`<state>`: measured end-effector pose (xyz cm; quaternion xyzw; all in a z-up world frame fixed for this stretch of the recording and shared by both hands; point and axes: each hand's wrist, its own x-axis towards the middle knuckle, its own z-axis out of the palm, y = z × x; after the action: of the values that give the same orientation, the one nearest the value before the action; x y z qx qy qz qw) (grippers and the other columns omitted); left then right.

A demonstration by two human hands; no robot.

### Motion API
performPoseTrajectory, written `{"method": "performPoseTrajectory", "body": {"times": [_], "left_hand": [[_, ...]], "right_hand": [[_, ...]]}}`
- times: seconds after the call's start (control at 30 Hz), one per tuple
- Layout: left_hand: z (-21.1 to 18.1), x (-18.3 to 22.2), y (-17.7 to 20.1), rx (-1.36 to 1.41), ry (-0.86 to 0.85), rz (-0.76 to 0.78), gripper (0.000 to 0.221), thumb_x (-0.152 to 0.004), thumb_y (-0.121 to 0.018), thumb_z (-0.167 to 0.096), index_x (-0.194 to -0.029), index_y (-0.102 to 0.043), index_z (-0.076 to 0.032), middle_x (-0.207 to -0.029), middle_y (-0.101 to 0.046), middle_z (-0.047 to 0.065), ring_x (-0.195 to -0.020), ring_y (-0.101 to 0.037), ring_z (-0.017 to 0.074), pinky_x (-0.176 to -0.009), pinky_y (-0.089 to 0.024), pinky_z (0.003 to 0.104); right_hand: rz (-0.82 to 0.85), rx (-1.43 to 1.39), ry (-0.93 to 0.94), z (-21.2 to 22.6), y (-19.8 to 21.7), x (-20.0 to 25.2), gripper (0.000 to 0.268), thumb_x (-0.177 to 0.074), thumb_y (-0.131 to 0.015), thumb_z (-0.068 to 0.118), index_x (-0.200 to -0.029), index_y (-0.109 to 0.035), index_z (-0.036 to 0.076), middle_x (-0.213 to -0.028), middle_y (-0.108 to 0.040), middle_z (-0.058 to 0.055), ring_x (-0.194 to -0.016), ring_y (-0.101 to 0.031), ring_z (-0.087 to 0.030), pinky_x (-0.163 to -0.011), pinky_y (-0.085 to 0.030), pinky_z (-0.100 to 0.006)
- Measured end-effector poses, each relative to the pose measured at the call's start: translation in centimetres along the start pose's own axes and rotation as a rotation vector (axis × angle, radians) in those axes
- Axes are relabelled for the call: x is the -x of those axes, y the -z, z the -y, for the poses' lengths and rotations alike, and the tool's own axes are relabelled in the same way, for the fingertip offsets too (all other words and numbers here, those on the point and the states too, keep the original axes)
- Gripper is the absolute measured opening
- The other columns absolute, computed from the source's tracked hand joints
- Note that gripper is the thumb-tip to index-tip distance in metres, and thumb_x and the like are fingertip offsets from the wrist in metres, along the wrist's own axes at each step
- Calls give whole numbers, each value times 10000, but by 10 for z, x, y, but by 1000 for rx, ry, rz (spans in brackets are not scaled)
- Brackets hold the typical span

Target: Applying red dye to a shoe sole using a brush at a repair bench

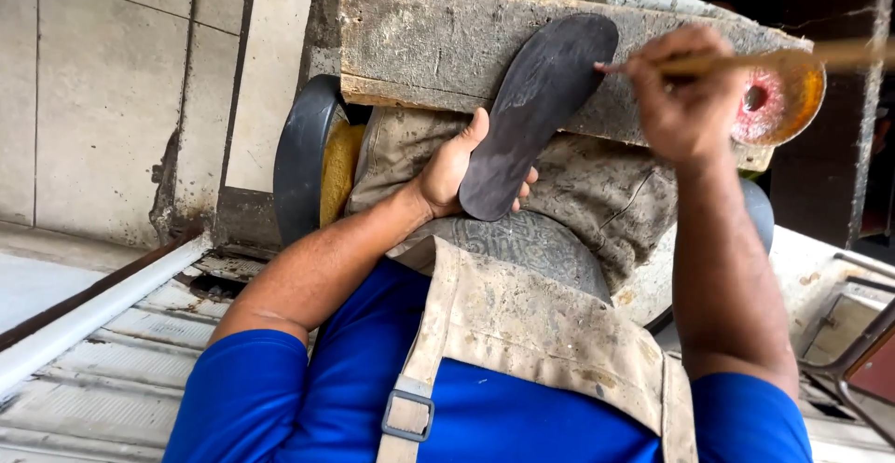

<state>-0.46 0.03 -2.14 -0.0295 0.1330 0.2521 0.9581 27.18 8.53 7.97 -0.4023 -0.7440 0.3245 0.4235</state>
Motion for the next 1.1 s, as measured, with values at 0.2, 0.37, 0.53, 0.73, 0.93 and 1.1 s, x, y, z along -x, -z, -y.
{"method": "performPoseTrajectory", "body": {"times": [0.2, 0.37, 0.53, 0.73, 0.93, 1.1], "left_hand": [[-1, 1, -5, 2, -21, 16, 907, -943, -414, -748, -1324, -585, 57, -1108, -694, 298, -911, -717, 385, -762, -619, 519], [-3, 2, -6, -17, -14, -43, 910, -915, -461, -750, -1352, -563, 42, -1105, -693, 305, -893, -727, 384, -733, -629, 526], [-2, 6, -12, -19, -26, 22, 875, -946, -442, -732, -1374, -551, 23, -1120, -686, 293, -917, -720, 385, -766, -624, 512], [-1, 4, -3, -5, 5, -19, 902, -931, -450, -756, -1369, -562, 25, -1144, -690, 297, -929, -728, 380, -787, -627, 521], [-2, 4, -6, 13, 9, -4, 887, -945, -454, -749, -1354, -577, 29, -1166, -687, 288, -958, -727, 364, -818, -612, 530], [1, 7, -26, -36, -70, -124, 899, -958, -411, -775, -1118, -691, 64, -1034, -743, 313, -901, -774, 404, -733, -676, 547]], "right_hand": [[54, -50, 78, 4, -1, 2, 187, -1044, -584, -156, -1038, -648, 20, -937, -697, -134, -697, -625, -173, -581, -524, -305], [169, 76, 185, 17, -18, 4, 199, -966, -537, -85, -859, -563, 81, -759, -600, -66, -644, -607, -154, -540, -492, -283], [-217, 173, 80, 23, -7, -17, 225, -1013, -736, -230, -1042, -592, -60, -976, -630, -224, -840, -658, -310, -716, -596, -413], [-253, 238, 18, 3, -10, -33, 140, -1015, -713, -97, -1006, -595, -23, -931, -657, -174, -823, -643, -267, -732, -555, -382], [-125, 67, -117, 15, -18, -51, 228, -1028, -750, -140, -1031, -554, -22, -896, -650, -183, -881, -818, -345, -624, -636, -350], [27, -161, -87, 22, -39, 6, 125, -943, -715, -57, -869, -637, 8, -739, -613, -181, -531, -537, -234, -460, -410, -285]]}}
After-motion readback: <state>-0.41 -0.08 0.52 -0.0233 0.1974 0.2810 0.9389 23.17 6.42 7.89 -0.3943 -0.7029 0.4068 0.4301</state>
